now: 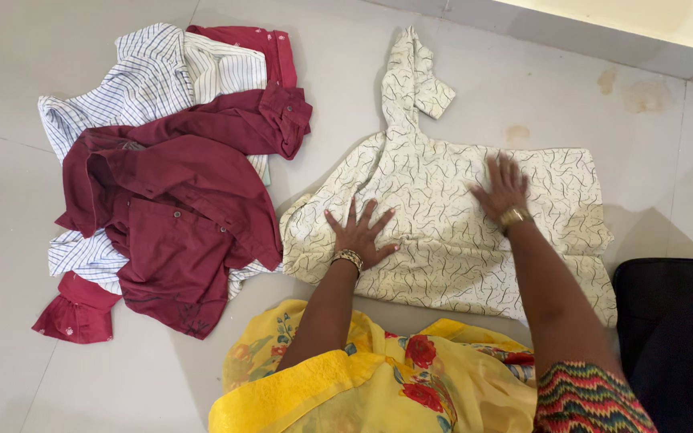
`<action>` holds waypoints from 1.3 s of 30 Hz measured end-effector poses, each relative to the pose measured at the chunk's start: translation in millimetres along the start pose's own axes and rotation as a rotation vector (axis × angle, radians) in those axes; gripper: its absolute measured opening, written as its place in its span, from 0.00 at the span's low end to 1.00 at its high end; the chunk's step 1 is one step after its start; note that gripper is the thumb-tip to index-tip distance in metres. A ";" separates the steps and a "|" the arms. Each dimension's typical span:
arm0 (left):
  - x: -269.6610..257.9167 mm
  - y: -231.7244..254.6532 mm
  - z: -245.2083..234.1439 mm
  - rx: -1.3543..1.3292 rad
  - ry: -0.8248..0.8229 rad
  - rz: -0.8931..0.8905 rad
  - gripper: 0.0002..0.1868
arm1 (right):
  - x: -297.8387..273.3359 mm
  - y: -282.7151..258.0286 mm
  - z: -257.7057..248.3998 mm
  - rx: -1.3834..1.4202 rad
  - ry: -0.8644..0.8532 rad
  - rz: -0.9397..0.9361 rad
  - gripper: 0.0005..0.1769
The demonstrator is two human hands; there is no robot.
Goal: The person buttons a shirt, spreads it out on the floor, and folds the sides and sleeves inward before placing the folded garment into a bag.
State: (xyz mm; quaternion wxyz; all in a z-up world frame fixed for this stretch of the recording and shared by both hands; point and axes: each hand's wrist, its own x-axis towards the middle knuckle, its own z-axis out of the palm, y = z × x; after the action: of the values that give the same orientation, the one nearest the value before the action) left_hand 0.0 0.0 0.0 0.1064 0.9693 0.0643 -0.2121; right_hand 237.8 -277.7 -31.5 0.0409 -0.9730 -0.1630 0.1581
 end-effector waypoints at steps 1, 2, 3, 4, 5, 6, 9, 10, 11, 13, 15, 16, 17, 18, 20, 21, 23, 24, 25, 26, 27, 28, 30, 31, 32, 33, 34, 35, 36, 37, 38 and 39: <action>-0.1 0.3 -1.5 0.003 -0.001 -0.001 0.47 | -20.3 13.7 0.8 -0.067 -0.058 0.061 0.47; 0.1 0.9 -2.1 0.002 -0.007 0.001 0.48 | -35.4 23.9 1.8 -0.064 -0.058 0.060 0.47; 1.2 1.9 -2.3 0.002 -0.013 0.004 0.48 | -47.6 33.4 1.9 -0.006 -0.007 0.107 0.46; 3.9 1.5 -1.5 0.006 -0.012 0.003 0.48 | -52.2 39.4 2.4 0.052 0.043 0.153 0.45; 7.9 1.6 2.1 0.026 -0.018 0.013 0.47 | -53.4 43.3 5.0 0.053 0.042 0.159 0.45; 13.7 1.4 7.8 0.047 -0.024 0.023 0.46 | -52.5 45.0 9.0 0.030 0.024 0.162 0.45; 48.1 -7.3 30.5 0.043 0.094 -0.028 0.38 | -44.6 52.0 16.0 -0.009 0.021 0.165 0.46; 66.5 -13.7 37.4 -0.053 0.230 -0.043 0.33 | -43.4 53.8 19.6 -0.032 0.026 0.159 0.46; 90.7 -21.9 39.0 -0.147 0.363 -0.053 0.29 | -43.4 55.8 22.6 -0.022 0.024 0.171 0.46; 138.1 -38.3 31.8 -0.198 0.483 0.064 0.25 | -43.7 59.8 26.7 -0.018 0.060 0.144 0.46; 176.9 -43.7 12.0 -0.135 0.419 0.127 0.24 | -41.1 60.8 28.8 -0.018 0.072 0.144 0.46; 184.8 -43.9 3.1 -0.135 0.412 0.137 0.24 | -41.3 60.3 29.8 -0.023 0.086 0.129 0.46; 190.9 -45.3 -8.7 -0.041 0.240 0.096 0.26 | -41.5 59.7 29.5 -0.021 0.085 0.139 0.46; 192.4 -47.9 -18.6 0.054 0.070 0.053 0.28 | -42.5 60.1 28.9 -0.008 0.080 0.138 0.47; 181.1 -66.0 -27.6 0.005 0.126 -0.247 0.32 | -44.4 61.2 30.7 0.000 0.070 0.142 0.47; 178.5 -74.1 -29.9 -0.022 0.136 -0.317 0.32 | -43.0 61.4 31.6 -0.011 0.055 0.139 0.48; 178.9 -86.1 -26.4 -0.049 0.142 -0.382 0.31 | -40.9 63.8 34.3 -0.022 0.036 0.143 0.48; 181.2 -86.9 -21.4 0.143 0.266 -0.385 0.32 | -38.5 64.1 35.5 -0.030 0.086 0.140 0.51; 184.8 -84.3 -17.5 0.333 0.392 -0.386 0.33 | -37.6 65.5 34.5 -0.039 0.137 0.140 0.54; 181.4 -80.5 -11.9 0.331 0.390 -0.377 0.33 | -39.3 65.1 33.3 -0.041 0.136 0.149 0.54; 173.5 -74.2 -7.0 0.257 0.427 -0.216 0.36 | -41.7 62.7 30.8 -0.057 0.117 0.149 0.53; 163.7 -67.2 -4.2 0.182 0.459 -0.055 0.40 | -43.5 59.2 26.9 -0.073 0.099 0.148 0.53; 144.3 -59.7 -5.0 0.108 0.325 -0.070 0.41 | -45.8 53.2 18.6 -0.143 -0.009 0.167 0.51; 137.7 -58.0 -7.2 0.039 0.188 -0.118 0.43 | -43.9 54.7 13.3 -0.209 -0.124 0.155 0.48; 136.2 -56.3 -10.6 0.037 0.185 -0.089 0.43 | -42.0 61.5 7.8 -0.210 -0.124 0.185 0.48; 134.5 -58.2 -13.8 0.035 0.178 -0.116 0.43 | -38.1 68.7 4.8 -0.169 -0.137 0.155 0.45; 134.6 -58.7 -15.6 0.032 0.172 -0.144 0.43 | -34.4 78.2 3.2 -0.129 -0.149 0.125 0.42; 132.8 -60.3 -15.8 0.027 0.171 -0.138 0.43 | -27.5 92.8 -2.2 -0.134 -0.149 0.130 0.42; 131.7 -61.5 -15.4 0.023 0.201 -0.140 0.44 | -24.6 111.8 -9.6 -0.097 -0.068 0.188 0.41; 130.9 -63.1 -15.2 0.023 0.230 -0.148 0.45 | -20.8 122.8 -12.0 -0.057 0.011 0.239 0.40; 132.1 -62.9 -14.8 0.022 0.228 -0.149 0.45 | -18.9 134.8 -16.2 -0.004 0.006 0.319 0.41; 131.0 -62.8 -12.7 0.016 0.238 -0.162 0.46 | -19.3 147.6 -21.0 0.049 -0.003 0.396 0.41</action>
State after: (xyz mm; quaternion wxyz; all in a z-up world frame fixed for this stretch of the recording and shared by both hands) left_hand 112.5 74.3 -55.6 0.0730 0.9800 0.1529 -0.1041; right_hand 272.2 -423.9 -25.3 0.0321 -0.9845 0.0354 0.1686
